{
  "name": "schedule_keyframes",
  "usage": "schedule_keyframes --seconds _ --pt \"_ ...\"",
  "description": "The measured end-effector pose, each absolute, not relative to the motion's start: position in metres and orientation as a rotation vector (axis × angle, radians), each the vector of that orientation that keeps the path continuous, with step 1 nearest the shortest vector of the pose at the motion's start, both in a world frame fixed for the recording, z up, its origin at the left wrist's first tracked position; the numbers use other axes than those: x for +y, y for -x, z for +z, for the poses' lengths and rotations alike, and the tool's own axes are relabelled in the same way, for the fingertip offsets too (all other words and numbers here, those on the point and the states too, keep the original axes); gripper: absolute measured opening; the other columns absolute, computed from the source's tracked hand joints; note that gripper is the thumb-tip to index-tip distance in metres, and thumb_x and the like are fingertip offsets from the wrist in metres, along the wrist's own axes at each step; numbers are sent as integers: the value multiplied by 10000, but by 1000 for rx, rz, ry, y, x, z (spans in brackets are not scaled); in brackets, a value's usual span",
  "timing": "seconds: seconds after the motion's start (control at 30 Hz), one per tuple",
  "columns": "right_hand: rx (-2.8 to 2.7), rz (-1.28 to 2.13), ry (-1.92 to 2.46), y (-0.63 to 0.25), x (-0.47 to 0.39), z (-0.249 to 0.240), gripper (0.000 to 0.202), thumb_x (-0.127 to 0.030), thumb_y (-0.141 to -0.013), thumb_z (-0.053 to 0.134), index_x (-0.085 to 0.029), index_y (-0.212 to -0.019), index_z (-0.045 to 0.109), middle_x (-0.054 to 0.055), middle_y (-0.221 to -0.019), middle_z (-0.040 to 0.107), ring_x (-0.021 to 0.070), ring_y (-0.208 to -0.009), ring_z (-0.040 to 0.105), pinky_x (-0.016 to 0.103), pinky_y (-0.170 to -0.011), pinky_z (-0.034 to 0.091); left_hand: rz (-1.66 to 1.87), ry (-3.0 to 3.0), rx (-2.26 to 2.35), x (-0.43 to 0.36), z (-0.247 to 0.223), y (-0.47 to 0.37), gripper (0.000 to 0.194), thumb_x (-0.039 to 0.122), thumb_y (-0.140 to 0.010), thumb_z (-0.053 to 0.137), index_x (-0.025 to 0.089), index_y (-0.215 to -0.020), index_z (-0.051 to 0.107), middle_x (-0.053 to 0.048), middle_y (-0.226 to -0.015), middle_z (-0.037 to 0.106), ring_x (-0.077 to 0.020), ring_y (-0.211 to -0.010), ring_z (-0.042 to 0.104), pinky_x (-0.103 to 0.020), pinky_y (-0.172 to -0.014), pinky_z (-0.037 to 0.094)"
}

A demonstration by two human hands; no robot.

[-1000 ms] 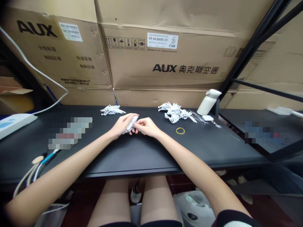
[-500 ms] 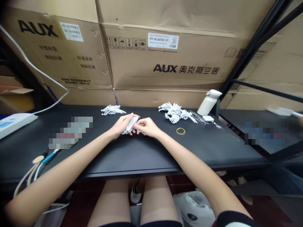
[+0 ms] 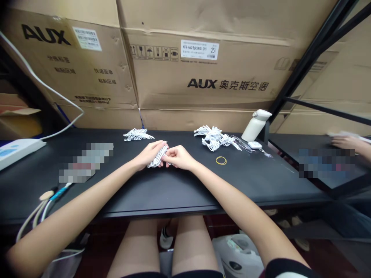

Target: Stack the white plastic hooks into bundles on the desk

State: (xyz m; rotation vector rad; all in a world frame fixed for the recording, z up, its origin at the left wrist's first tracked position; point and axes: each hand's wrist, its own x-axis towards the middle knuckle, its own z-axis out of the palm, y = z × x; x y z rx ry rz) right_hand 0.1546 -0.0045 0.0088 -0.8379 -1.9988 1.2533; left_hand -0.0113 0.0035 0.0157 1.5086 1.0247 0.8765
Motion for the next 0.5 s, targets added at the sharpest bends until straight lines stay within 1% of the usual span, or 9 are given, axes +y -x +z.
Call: schedule_keyframes --seconds 0.07,0.13,0.27,0.33,0.43,0.5 --pt "-2005 1251 829 -155 -4 9 407 -499 -784 615 -97 -738 658 32 -605 633 42 -391 417 169 -361 288 831 -1507 1033 3 17 12 310 457 -911 435 164 -852 514 -24 -535 623 -149 -383 576 -221 -361 460" --pt "-1994 1245 820 -155 -4 10 405 -500 -778 622 -101 -715 642 29 -595 628 44 -391 424 169 -360 289 786 -1507 1032 4 17 13 383 492 -915 400 147 -819 536 -51 -529 635 -150 -382 574 -219 -361 455" --pt "-1968 1245 819 -156 -3 11 392 -488 -774 632 -106 -685 618 23 -591 617 40 -397 417 168 -368 289 745 -1501 991 7 17 15 570 618 -876 368 112 -766 605 -100 -583 672 -150 -408 598 -222 -397 477" --pt "-1965 1248 826 -157 -3 12 387 -482 -777 630 -107 -683 618 22 -592 618 38 -397 415 169 -373 291 728 -1474 972 9 17 16 633 666 -851 360 101 -746 625 -117 -601 681 -160 -431 617 -233 -425 497" --pt "-1982 1253 843 -159 -2 14 393 -486 -775 629 -108 -669 616 23 -594 624 37 -393 414 170 -371 290 699 -1419 948 8 19 16 647 680 -841 364 100 -744 635 -129 -612 687 -177 -455 634 -259 -457 517" --pt "-2002 1276 847 -160 -2 14 392 -483 -770 635 -107 -662 613 22 -587 623 38 -388 415 169 -365 289 672 -1428 922 6 20 15 604 658 -843 399 110 -757 639 -128 -633 694 -181 -465 639 -267 -463 517"
